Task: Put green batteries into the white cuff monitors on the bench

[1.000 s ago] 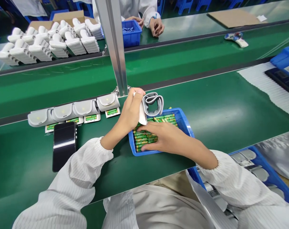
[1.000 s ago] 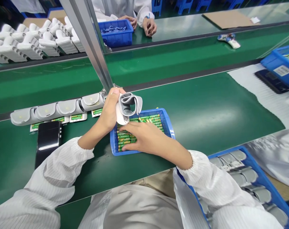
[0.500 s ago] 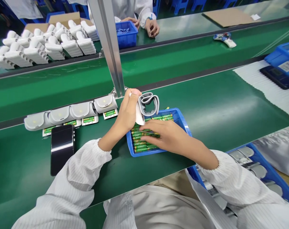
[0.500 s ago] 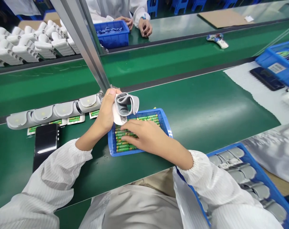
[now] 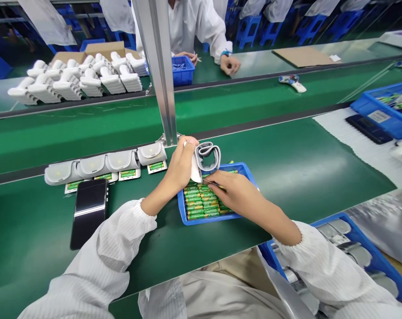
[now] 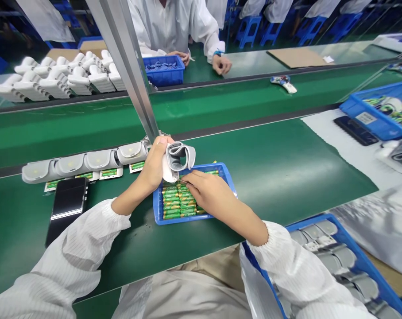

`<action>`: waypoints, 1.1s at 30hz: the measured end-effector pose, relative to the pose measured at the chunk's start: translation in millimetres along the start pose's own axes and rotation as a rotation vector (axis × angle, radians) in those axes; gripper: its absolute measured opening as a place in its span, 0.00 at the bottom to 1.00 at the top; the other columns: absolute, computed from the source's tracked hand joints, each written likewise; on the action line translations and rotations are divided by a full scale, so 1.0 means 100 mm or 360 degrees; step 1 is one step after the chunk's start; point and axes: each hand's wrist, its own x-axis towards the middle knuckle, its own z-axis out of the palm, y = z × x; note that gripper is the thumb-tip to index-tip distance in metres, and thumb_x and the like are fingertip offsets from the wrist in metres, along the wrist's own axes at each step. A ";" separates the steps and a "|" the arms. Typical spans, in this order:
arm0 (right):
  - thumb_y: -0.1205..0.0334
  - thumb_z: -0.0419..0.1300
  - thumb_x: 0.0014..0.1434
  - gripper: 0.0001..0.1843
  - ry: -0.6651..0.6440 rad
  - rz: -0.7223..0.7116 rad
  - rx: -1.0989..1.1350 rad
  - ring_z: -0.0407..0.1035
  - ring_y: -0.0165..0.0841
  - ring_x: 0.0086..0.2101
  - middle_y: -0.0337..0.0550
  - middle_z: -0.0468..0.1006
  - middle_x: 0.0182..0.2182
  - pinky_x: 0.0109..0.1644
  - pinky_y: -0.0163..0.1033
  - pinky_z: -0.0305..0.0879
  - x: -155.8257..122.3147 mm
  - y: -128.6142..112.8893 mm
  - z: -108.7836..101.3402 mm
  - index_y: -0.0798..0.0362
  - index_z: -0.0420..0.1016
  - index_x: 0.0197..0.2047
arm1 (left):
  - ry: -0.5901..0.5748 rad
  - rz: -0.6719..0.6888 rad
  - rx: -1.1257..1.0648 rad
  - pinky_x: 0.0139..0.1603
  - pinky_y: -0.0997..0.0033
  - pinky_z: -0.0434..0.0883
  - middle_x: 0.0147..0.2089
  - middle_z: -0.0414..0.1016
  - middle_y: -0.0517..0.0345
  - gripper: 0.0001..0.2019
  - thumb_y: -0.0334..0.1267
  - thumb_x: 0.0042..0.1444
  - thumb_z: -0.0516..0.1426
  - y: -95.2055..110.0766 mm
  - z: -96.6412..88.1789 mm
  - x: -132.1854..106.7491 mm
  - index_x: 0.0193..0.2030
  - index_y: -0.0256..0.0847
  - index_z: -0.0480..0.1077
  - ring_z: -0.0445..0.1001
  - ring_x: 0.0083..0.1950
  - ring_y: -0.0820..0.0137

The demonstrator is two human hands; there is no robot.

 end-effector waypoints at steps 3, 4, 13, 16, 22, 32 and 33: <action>0.66 0.56 0.75 0.12 0.0008 0.0047 -0.0054 0.80 0.43 0.48 0.49 0.84 0.49 0.51 0.44 0.74 -0.01 0.01 0.00 0.52 0.80 0.54 | -0.0019 -0.0014 -0.0019 0.40 0.68 0.65 0.40 0.69 0.58 0.23 0.62 0.75 0.46 0.01 0.00 -0.01 0.45 0.45 0.67 0.68 0.39 0.67; 0.66 0.56 0.75 0.12 0.0005 0.0063 -0.0066 0.80 0.43 0.48 0.49 0.84 0.49 0.51 0.44 0.74 -0.01 0.01 -0.01 0.52 0.80 0.54 | -0.0016 -0.0011 -0.0018 0.41 0.69 0.65 0.40 0.69 0.58 0.23 0.62 0.75 0.46 0.01 0.00 -0.01 0.45 0.45 0.67 0.68 0.40 0.67; 0.67 0.55 0.75 0.12 -0.0050 0.0066 0.0004 0.79 0.43 0.48 0.49 0.82 0.50 0.52 0.46 0.74 -0.05 0.03 -0.07 0.52 0.79 0.54 | -0.0017 -0.0025 -0.0031 0.41 0.68 0.63 0.38 0.67 0.59 0.22 0.60 0.75 0.47 0.03 -0.02 -0.03 0.46 0.45 0.67 0.66 0.38 0.67; 0.69 0.54 0.75 0.13 -0.0054 0.0012 0.0042 0.79 0.42 0.49 0.49 0.82 0.51 0.53 0.45 0.74 -0.06 0.03 -0.08 0.51 0.78 0.54 | -0.0015 -0.0042 -0.0011 0.40 0.67 0.64 0.37 0.67 0.59 0.23 0.63 0.74 0.46 0.02 -0.03 -0.04 0.46 0.45 0.68 0.64 0.37 0.66; 0.69 0.54 0.76 0.12 -0.0025 -0.0019 0.0001 0.79 0.41 0.47 0.48 0.83 0.50 0.51 0.44 0.74 -0.09 -0.01 -0.10 0.52 0.78 0.54 | 0.0044 -0.0020 0.0010 0.42 0.67 0.66 0.41 0.71 0.56 0.24 0.63 0.74 0.47 0.04 -0.03 -0.04 0.45 0.43 0.69 0.67 0.40 0.66; 0.65 0.57 0.76 0.11 -0.0203 0.0154 -0.0266 0.80 0.42 0.46 0.45 0.84 0.51 0.44 0.40 0.69 -0.15 0.02 -0.22 0.49 0.80 0.54 | -0.0032 -0.0066 -0.0013 0.37 0.67 0.63 0.36 0.67 0.59 0.24 0.64 0.74 0.46 0.00 -0.04 -0.02 0.47 0.45 0.67 0.65 0.35 0.67; 0.65 0.56 0.76 0.11 -0.0227 0.0156 -0.0289 0.80 0.41 0.46 0.45 0.84 0.51 0.43 0.39 0.69 -0.15 0.02 -0.24 0.49 0.80 0.54 | -0.0029 -0.0067 -0.0016 0.36 0.67 0.63 0.36 0.67 0.59 0.24 0.64 0.74 0.46 0.00 -0.04 -0.02 0.47 0.45 0.67 0.65 0.35 0.67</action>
